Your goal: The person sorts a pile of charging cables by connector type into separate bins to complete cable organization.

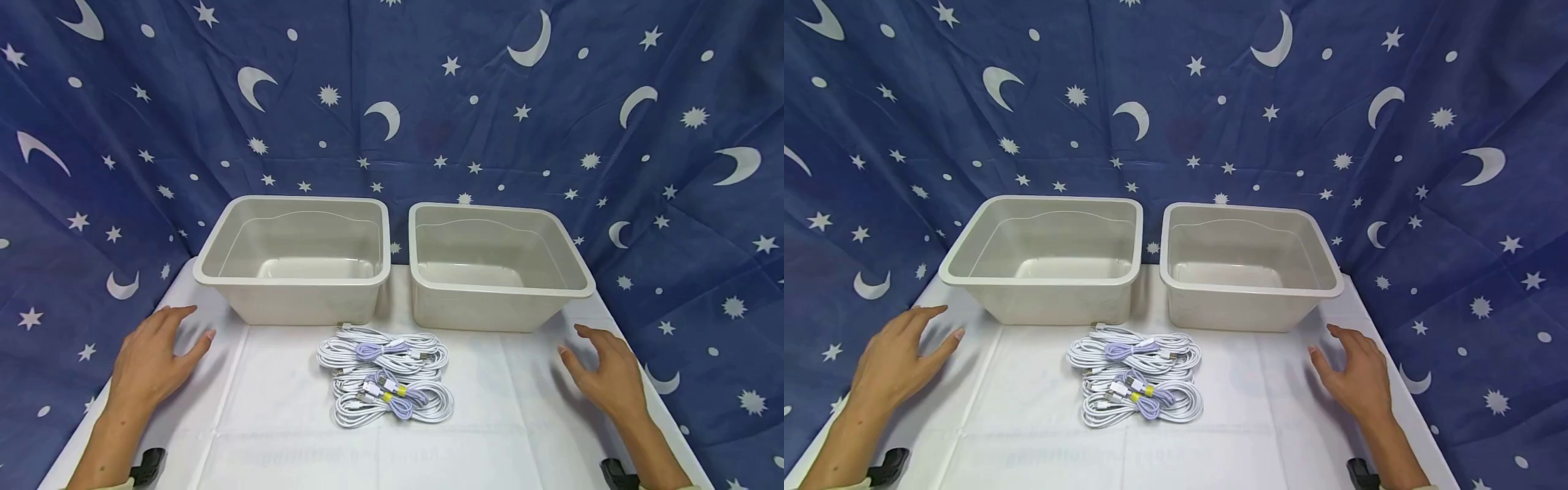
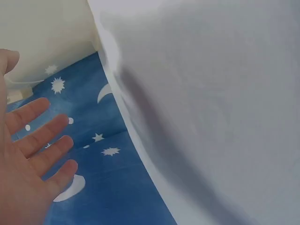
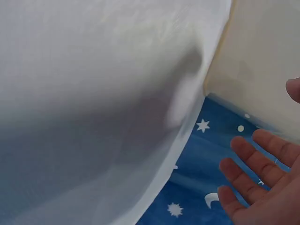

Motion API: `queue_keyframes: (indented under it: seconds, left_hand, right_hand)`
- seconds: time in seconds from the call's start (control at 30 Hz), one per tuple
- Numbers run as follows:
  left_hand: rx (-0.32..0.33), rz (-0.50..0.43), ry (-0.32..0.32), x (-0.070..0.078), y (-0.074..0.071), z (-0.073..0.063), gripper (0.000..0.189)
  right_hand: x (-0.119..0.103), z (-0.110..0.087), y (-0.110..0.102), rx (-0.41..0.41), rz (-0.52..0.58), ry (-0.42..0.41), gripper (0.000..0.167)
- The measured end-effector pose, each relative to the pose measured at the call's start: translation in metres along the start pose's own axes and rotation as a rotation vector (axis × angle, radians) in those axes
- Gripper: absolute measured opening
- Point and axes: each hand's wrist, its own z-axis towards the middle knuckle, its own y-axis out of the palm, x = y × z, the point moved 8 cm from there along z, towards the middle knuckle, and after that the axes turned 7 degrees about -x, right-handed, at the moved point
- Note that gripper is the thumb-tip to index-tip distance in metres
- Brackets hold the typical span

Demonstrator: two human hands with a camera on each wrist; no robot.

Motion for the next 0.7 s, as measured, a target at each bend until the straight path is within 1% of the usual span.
queue_keyframes:
  seconds: [0.13, 0.33, 0.53, 0.7]
  left_hand:
    - [0.019, -0.014, 0.018, 0.007, -0.003, -0.001, 0.055]
    - [0.021, -0.023, 0.029, 0.018, -0.006, -0.001, 0.052]
    - [0.067, -0.041, 0.060, 0.032, -0.014, -0.002, 0.048]
    - [0.093, -0.047, 0.076, 0.043, -0.020, 0.000, 0.048]
  right_hand:
    - [-0.008, -0.001, 0.001, -0.009, 0.016, -0.007, 0.049]
    - [-0.027, -0.004, 0.002, -0.001, 0.034, -0.066, 0.046]
    - [-0.048, -0.004, 0.006, -0.030, 0.019, -0.132, 0.049]
    - [-0.063, -0.004, 0.008, -0.055, 0.020, -0.159, 0.052]
